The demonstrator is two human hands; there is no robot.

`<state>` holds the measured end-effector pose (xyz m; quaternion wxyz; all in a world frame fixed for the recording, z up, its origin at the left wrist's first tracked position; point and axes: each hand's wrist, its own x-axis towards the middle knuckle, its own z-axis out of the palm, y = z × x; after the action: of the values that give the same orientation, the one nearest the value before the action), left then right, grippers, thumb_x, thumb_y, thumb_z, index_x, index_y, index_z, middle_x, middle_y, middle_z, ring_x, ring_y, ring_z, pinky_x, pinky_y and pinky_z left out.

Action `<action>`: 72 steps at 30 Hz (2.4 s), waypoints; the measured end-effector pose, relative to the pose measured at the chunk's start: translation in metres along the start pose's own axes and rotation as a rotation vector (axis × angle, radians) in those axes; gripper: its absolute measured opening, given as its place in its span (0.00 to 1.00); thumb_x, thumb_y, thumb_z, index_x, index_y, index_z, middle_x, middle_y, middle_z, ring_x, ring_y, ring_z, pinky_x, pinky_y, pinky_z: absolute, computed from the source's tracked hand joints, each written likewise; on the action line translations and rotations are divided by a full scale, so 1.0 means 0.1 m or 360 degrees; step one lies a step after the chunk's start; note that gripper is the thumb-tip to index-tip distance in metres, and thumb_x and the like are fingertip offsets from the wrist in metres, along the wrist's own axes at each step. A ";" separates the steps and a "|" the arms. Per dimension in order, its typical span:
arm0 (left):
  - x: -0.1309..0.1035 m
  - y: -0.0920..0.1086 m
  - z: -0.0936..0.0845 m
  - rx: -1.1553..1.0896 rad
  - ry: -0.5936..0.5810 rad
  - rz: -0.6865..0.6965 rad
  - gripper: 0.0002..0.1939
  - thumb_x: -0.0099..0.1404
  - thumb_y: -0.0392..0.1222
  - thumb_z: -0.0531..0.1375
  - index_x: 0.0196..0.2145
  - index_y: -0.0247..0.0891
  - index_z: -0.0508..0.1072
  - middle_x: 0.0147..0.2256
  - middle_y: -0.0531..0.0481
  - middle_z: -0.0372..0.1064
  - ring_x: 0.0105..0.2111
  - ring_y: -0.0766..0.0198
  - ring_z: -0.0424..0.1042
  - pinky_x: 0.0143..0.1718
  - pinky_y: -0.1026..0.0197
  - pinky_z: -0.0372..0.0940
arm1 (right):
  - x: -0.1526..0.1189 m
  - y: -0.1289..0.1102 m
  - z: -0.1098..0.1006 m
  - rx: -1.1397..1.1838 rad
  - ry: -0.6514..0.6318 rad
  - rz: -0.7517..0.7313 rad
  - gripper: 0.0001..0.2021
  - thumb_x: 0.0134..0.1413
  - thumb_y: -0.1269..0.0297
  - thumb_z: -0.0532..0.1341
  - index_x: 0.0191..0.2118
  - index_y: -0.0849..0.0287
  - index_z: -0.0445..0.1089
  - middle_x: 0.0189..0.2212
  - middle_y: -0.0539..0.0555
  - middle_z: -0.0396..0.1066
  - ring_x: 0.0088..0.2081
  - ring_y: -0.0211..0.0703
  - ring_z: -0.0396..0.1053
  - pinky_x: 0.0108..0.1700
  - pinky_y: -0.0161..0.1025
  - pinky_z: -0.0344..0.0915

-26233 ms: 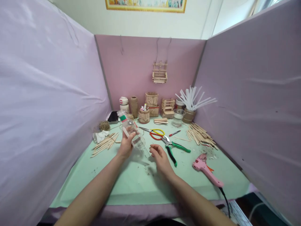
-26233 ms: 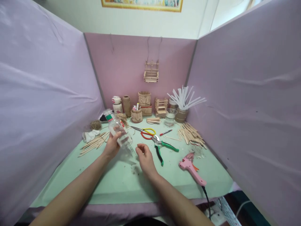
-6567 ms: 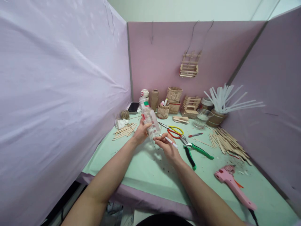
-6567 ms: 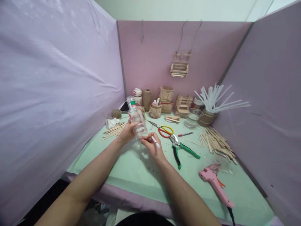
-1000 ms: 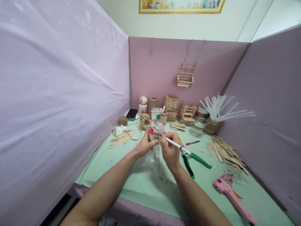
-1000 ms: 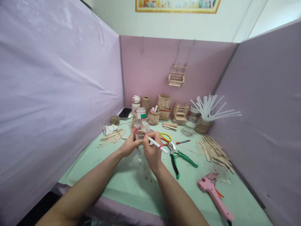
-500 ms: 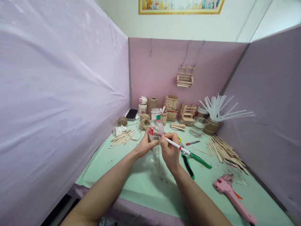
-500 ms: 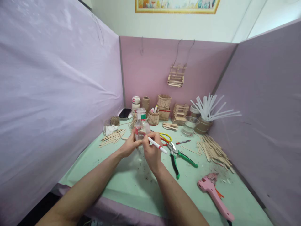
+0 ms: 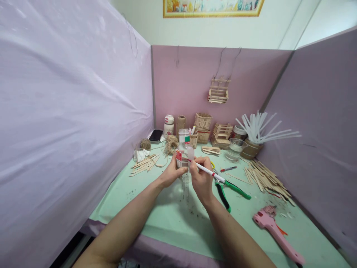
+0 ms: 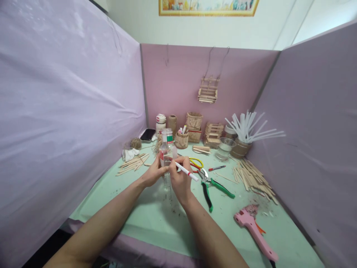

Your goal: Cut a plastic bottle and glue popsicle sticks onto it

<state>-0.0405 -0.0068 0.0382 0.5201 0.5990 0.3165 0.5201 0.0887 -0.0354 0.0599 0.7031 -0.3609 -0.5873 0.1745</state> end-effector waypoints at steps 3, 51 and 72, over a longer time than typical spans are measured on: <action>0.00 0.00 0.00 0.0024 -0.0012 0.0006 0.31 0.57 0.38 0.64 0.56 0.41 0.61 0.55 0.44 0.69 0.55 0.51 0.68 0.55 0.52 0.62 | -0.01 0.02 0.00 -0.0006 -0.0005 -0.0004 0.08 0.59 0.63 0.59 0.30 0.54 0.59 0.25 0.46 0.63 0.28 0.39 0.64 0.34 0.37 0.63; -0.01 0.05 0.06 0.0165 0.0045 -0.0101 0.32 0.57 0.45 0.65 0.56 0.37 0.58 0.51 0.42 0.69 0.50 0.54 0.69 0.46 0.57 0.67 | -0.06 0.05 0.03 -0.0103 0.0045 0.0023 0.08 0.59 0.63 0.58 0.30 0.54 0.59 0.25 0.45 0.63 0.28 0.39 0.62 0.33 0.37 0.61; 0.01 0.08 -0.10 -0.0872 -0.0075 -0.0315 0.33 0.54 0.42 0.67 0.57 0.45 0.64 0.48 0.43 0.72 0.48 0.49 0.73 0.49 0.43 0.68 | -0.02 0.16 -0.14 0.0163 0.0013 0.0422 0.12 0.65 0.52 0.54 0.40 0.56 0.64 0.20 0.43 0.62 0.24 0.38 0.63 0.32 0.38 0.64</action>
<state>-0.0509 -0.0051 0.0455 0.7180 0.4143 0.2090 0.5188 0.1042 -0.0300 0.0464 0.6937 -0.3998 -0.5219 0.2942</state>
